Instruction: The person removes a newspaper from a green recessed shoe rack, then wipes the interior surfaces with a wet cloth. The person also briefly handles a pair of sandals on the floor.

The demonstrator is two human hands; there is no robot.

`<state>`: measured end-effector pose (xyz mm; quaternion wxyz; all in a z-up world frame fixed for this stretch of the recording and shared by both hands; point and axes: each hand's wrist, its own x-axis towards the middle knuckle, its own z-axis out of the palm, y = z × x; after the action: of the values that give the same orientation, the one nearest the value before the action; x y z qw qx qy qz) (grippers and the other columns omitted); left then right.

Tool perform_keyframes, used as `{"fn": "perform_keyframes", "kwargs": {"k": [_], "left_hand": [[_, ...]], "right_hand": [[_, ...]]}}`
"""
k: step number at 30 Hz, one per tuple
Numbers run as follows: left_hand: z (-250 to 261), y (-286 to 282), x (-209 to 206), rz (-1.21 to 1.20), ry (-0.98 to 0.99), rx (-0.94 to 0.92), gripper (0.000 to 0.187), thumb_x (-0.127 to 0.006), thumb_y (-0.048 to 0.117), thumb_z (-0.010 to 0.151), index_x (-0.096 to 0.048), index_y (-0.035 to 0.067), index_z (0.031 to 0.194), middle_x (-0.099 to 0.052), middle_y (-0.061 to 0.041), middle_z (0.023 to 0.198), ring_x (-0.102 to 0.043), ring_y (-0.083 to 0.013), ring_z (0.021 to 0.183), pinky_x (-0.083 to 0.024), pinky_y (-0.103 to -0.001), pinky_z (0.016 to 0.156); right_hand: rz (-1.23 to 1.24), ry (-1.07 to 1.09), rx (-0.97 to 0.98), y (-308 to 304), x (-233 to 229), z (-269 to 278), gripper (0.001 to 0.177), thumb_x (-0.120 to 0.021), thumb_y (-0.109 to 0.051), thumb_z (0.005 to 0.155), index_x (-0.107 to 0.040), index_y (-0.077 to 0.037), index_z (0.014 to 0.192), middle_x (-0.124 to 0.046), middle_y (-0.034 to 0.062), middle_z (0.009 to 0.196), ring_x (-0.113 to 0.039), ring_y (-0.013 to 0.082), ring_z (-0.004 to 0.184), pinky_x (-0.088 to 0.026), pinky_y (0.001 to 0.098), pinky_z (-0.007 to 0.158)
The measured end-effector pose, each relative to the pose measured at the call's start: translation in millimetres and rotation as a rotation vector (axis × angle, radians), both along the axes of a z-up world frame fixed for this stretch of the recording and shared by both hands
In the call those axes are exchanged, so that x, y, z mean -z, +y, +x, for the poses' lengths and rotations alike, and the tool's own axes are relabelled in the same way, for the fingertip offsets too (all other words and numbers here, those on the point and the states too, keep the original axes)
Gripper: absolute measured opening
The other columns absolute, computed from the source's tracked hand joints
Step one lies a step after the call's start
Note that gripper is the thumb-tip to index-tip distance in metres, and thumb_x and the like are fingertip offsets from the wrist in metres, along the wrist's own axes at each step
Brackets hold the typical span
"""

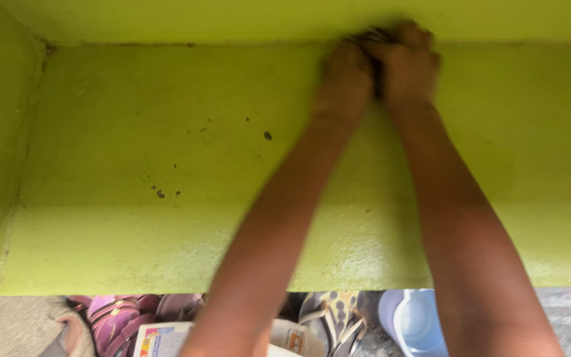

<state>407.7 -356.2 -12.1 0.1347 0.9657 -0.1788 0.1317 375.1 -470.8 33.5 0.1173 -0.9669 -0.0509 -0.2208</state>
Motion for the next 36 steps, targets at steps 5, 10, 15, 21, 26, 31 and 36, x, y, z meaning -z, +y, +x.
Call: {"fn": "perform_keyframes", "kwargs": {"k": [5,10,15,21,26,31,36], "left_hand": [[-23,-95,16,-0.264,0.283,0.15,0.048,-0.044,0.025,0.101,-0.045,0.012,0.147,-0.033,-0.011,0.164,-0.036,-0.0308,0.151,-0.04,-0.042,0.116],[-27,-109,8,-0.375,0.379,0.045,0.055,-0.044,0.022,0.094,-0.044,0.012,0.148,-0.039,-0.013,0.158,-0.053,-0.0346,0.133,-0.045,-0.044,0.109],[-6,-62,6,-0.417,0.267,0.024,0.034,-0.05,0.028,0.096,-0.067,0.01,0.119,-0.064,-0.016,0.131,-0.062,-0.0366,0.12,-0.048,-0.048,0.107],[27,98,20,-0.229,-0.063,-0.055,0.034,-0.054,0.019,0.091,-0.068,0.004,0.119,-0.063,-0.017,0.126,-0.059,-0.0379,0.116,-0.046,-0.049,0.101],[14,198,-5,0.215,0.019,-0.01,0.025,-0.057,0.011,0.096,-0.073,0.007,0.115,-0.061,-0.005,0.138,-0.05,-0.0255,0.136,-0.042,-0.043,0.112],[6,288,-28,0.219,-0.019,-0.148,0.029,-0.062,0.011,0.087,-0.073,0.006,0.114,-0.057,-0.007,0.138,-0.047,-0.0258,0.131,-0.04,-0.043,0.106],[13,398,-19,0.313,-0.024,-0.48,0.03,-0.061,0.013,0.09,-0.071,0.005,0.117,-0.057,-0.01,0.137,-0.048,-0.0268,0.13,-0.04,-0.041,0.106]], "right_hand": [[0.003,0.177,0.336,-75,1,-21,0.035,-0.064,-0.027,0.096,-0.072,-0.039,0.128,-0.05,0.0097,0.143,-0.04,0.0404,0.129,-0.034,0.0697,0.097],[-0.117,0.227,0.436,-89,21,-22,0.043,-0.06,-0.02,0.095,-0.065,-0.037,0.135,-0.041,0.0051,0.157,-0.036,0.0454,0.131,-0.032,0.0728,0.098],[-0.298,0.432,0.465,-42,18,0,0.062,-0.07,-0.023,0.086,-0.052,-0.028,0.146,-0.042,0.0045,0.155,-0.039,0.0455,0.135,-0.045,0.0675,0.095],[-0.178,0.399,0.326,117,5,28,0.063,-0.069,-0.027,0.089,-0.042,-0.017,0.145,-0.046,0.0203,0.15,-0.037,0.0426,0.141,-0.034,0.0564,0.112],[-0.123,0.436,0.202,217,-17,23,0.052,-0.068,-0.02,0.092,-0.045,-0.015,0.139,-0.053,0.0229,0.145,-0.038,0.0447,0.142,-0.035,0.0537,0.112],[-0.096,0.396,0.033,299,-12,33,0.048,-0.065,-0.016,0.09,-0.047,-0.017,0.135,-0.055,0.022,0.14,-0.043,0.0453,0.135,-0.037,0.0533,0.11],[-0.19,0.199,-0.299,398,7,44,0.048,-0.063,-0.023,0.102,-0.047,-0.015,0.146,-0.059,0.0165,0.15,-0.051,0.0363,0.145,-0.038,0.0492,0.128]]}}
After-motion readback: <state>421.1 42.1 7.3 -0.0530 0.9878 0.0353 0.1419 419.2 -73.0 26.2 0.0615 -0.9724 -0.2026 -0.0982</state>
